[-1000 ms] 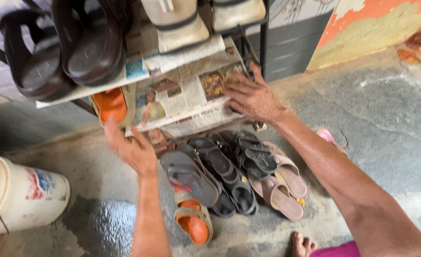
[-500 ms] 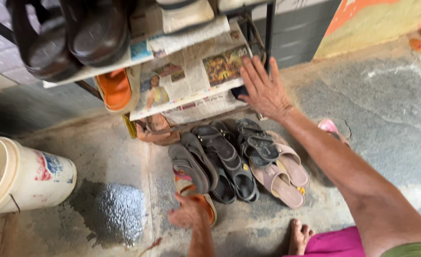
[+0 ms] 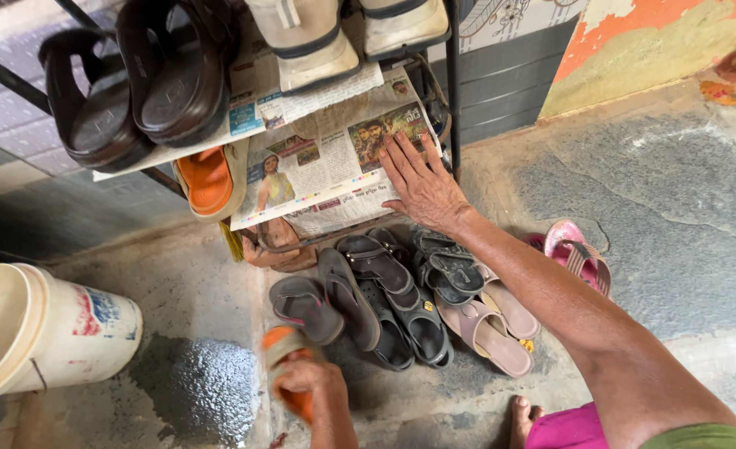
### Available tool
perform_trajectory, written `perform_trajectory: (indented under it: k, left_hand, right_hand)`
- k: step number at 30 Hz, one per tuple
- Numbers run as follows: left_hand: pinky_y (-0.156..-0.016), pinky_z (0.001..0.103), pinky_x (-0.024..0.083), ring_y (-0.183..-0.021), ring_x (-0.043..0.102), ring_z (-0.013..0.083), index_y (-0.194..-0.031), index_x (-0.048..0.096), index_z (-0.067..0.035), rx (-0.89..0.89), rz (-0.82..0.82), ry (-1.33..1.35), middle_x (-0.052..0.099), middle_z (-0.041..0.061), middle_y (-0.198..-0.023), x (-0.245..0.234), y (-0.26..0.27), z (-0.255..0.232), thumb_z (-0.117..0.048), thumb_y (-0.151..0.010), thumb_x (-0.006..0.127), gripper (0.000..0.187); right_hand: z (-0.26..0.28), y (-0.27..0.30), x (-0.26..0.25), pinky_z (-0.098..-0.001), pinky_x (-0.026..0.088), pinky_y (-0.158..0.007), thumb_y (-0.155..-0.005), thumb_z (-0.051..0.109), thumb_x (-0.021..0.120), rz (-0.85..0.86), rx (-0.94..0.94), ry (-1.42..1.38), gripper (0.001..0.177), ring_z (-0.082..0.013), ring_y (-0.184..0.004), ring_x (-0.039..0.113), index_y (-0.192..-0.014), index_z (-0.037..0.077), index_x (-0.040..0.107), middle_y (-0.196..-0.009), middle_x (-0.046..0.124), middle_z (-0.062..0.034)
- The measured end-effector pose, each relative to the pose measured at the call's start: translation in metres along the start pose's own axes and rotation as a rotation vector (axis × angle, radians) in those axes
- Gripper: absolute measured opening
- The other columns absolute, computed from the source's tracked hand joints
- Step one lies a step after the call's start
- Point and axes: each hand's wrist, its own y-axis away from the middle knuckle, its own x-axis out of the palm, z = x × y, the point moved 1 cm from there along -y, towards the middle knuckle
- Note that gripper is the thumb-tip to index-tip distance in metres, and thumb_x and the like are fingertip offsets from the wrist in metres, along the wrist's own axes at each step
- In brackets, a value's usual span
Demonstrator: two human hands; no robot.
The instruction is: The person organizes footwear on a multi-tiered shoe rack. They remove various shoes and sandals from the shelves, place them on the floor, and then return them to the rack in a more orderly arrangement.
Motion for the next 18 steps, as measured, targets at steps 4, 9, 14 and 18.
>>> perform_trajectory:
  k: [4,9,14,18]
  left_hand:
    - [-0.112,0.031,0.045,-0.132,0.057,0.027,-0.156,0.031,0.007,0.451,0.185,0.377,0.047,0.027,-0.154,0.05,0.003,-0.061,-0.033,-0.114,0.047,0.06]
    - [-0.111,0.033,0.047,-0.13,0.058,0.0256,-0.153,0.039,0.006,0.752,0.397,0.333,0.052,0.026,-0.152,0.079,0.085,-0.143,-0.021,-0.116,0.045,0.046]
    - [-0.097,0.034,0.055,-0.115,0.064,0.0208,-0.134,0.049,-0.001,0.614,0.812,0.326,0.062,0.018,-0.132,0.084,0.21,-0.213,-0.011,-0.108,0.05,0.028]
    - [-0.089,0.036,0.057,-0.111,0.063,0.0186,-0.129,0.052,-0.002,0.493,0.95,0.224,0.062,0.012,-0.133,0.098,0.269,-0.257,-0.009,-0.106,0.05,0.024]
  right_hand:
    - [0.001,0.002,-0.003,-0.0592,0.018,-0.123,-0.088,0.065,0.062,0.0,-0.002,0.028,0.096,-0.037,-0.152,0.028,-0.152,-0.004,0.042,-0.16,0.038,-0.023]
    - [0.001,0.0,-0.01,-0.0593,0.018,-0.123,-0.088,0.065,0.062,0.012,-0.006,0.027,0.096,-0.0367,-0.152,0.028,-0.152,-0.004,0.042,-0.159,0.039,-0.023]
    - [0.001,0.0,-0.012,-0.0581,0.017,-0.123,-0.085,0.065,0.064,0.053,0.003,0.022,0.099,-0.0362,-0.151,0.028,-0.152,-0.004,0.041,-0.16,0.037,-0.0229]
    - [0.001,-0.002,-0.009,-0.0587,0.016,-0.123,-0.086,0.065,0.063,0.09,0.007,0.001,0.099,-0.0359,-0.152,0.025,-0.154,-0.002,0.039,-0.16,0.035,-0.0225]
